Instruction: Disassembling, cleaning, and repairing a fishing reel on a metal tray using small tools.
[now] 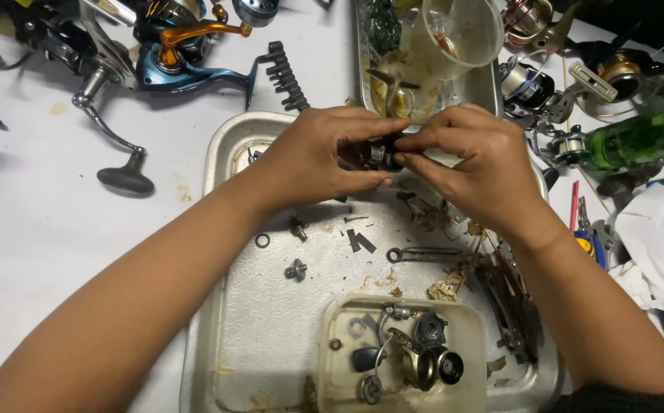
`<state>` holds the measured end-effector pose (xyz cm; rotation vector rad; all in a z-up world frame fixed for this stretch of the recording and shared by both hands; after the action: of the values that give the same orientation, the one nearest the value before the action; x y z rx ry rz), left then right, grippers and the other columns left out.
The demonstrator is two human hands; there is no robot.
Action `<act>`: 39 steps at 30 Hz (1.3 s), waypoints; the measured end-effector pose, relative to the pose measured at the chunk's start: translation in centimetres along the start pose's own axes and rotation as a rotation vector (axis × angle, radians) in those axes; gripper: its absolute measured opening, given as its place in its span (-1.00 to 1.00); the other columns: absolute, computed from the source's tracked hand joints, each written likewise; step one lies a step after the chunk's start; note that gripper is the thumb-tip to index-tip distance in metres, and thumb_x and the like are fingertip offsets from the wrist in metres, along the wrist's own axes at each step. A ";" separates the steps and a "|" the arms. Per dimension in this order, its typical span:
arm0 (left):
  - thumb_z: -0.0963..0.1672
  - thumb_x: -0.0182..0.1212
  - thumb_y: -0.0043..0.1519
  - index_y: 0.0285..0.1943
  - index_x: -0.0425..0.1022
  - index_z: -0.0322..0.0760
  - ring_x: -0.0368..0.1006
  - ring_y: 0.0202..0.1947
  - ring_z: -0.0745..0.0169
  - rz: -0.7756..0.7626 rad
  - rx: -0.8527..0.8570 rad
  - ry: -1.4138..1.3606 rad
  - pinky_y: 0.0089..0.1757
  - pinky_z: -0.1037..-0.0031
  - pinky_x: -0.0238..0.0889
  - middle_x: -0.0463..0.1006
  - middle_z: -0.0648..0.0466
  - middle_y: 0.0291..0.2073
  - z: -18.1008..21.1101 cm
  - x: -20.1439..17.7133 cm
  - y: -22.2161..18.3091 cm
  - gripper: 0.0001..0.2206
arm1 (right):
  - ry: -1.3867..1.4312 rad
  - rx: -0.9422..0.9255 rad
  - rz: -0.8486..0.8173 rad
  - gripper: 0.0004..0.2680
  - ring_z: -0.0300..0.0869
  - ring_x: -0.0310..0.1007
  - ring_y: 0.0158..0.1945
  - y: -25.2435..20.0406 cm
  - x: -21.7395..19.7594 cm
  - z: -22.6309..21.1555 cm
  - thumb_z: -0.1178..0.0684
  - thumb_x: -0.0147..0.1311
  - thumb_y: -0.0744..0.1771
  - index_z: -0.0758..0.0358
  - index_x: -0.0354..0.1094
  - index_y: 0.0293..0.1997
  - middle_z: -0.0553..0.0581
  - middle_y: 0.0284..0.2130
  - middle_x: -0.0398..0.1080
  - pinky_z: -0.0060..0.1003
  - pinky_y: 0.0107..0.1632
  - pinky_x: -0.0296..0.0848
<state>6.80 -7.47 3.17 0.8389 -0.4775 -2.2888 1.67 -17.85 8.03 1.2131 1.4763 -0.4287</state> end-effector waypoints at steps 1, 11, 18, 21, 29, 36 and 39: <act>-0.08 0.50 0.17 0.36 0.36 -0.10 0.55 0.07 0.09 0.004 0.007 -0.007 0.08 0.38 0.45 0.62 -0.05 0.07 0.0 0.0 0.0 -0.44 | -0.051 -0.015 -0.010 -0.87 -0.12 0.48 -0.21 -0.1 0.2 0.0 0.25 0.40 0.30 0.34 0.59 -0.12 0.21 -0.26 0.55 -0.30 -0.13 0.55; -0.10 0.50 0.17 0.37 0.34 -0.09 0.55 0.06 0.12 -0.004 0.000 -0.027 0.08 0.41 0.46 0.62 -0.04 0.07 0.0 0.1 -0.1 -0.43 | -0.171 -0.111 0.012 -0.85 -0.09 0.38 -0.26 -0.4 0.0 -1.0 0.23 0.46 0.30 0.33 0.61 -0.10 0.18 -0.29 0.53 -0.24 -0.26 0.39; -0.09 0.50 0.16 0.36 0.34 -0.07 0.55 0.07 0.10 -0.018 -0.032 -0.022 0.09 0.39 0.46 0.61 -0.06 0.09 0.0 0.1 0.0 -0.42 | -0.155 -0.130 0.044 -0.89 -0.05 0.48 -0.24 -0.4 -0.3 -1.6 0.27 0.45 0.30 0.41 0.58 -0.18 0.27 -0.26 0.57 -0.22 -0.18 0.49; -0.10 0.50 0.16 0.35 0.36 -0.10 0.55 0.07 0.08 -0.008 -0.029 -0.010 0.10 0.36 0.44 0.61 -0.07 0.09 0.1 -0.1 0.1 -0.43 | -0.206 -0.155 0.048 -0.91 -0.02 0.48 -0.25 -0.5 -0.3 -1.9 0.27 0.42 0.32 0.40 0.60 -0.16 0.26 -0.26 0.56 -0.18 -0.17 0.49; -0.12 0.51 0.16 0.35 0.36 -0.13 0.55 0.08 0.08 -0.003 -0.012 -0.019 0.09 0.39 0.46 0.61 -0.08 0.10 0.3 -0.2 0.0 -0.43 | -0.229 -0.197 0.072 -0.93 0.04 0.56 -0.21 -0.3 -0.4 -3.6 0.32 0.34 0.35 0.50 0.57 -0.12 0.35 -0.22 0.58 -0.12 -0.06 0.59; -0.13 0.50 0.18 0.34 0.37 -0.14 0.56 0.03 0.11 0.027 0.008 -0.020 -0.03 0.50 0.56 0.61 -0.10 0.07 0.6 -0.5 0.1 -0.46 | -0.277 -0.208 0.090 -0.93 0.01 0.58 -0.22 -0.5 -0.4 -3.5 0.31 0.36 0.35 0.49 0.56 -0.15 0.33 -0.24 0.59 -0.17 -0.09 0.61; -0.13 0.52 0.18 0.34 0.37 -0.15 0.56 0.05 0.12 0.041 0.016 -0.034 -0.02 0.50 0.54 0.62 -0.09 0.07 0.7 -0.6 0.0 -0.45 | -0.281 -0.201 0.092 -0.94 -0.01 0.59 -0.22 -0.5 -0.5 -3.4 0.31 0.37 0.36 0.48 0.57 -0.16 0.32 -0.25 0.60 -0.19 -0.09 0.62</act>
<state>6.71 -6.97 3.94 0.7921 -0.5236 -2.2670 -0.56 -15.49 9.34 1.0120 1.1875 -0.3627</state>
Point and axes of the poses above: each hand's wrist, its own y-axis towards the middle knuckle, its own x-axis out of the palm, z = x × y, the point moved 10 cm from there along y, towards the middle knuckle
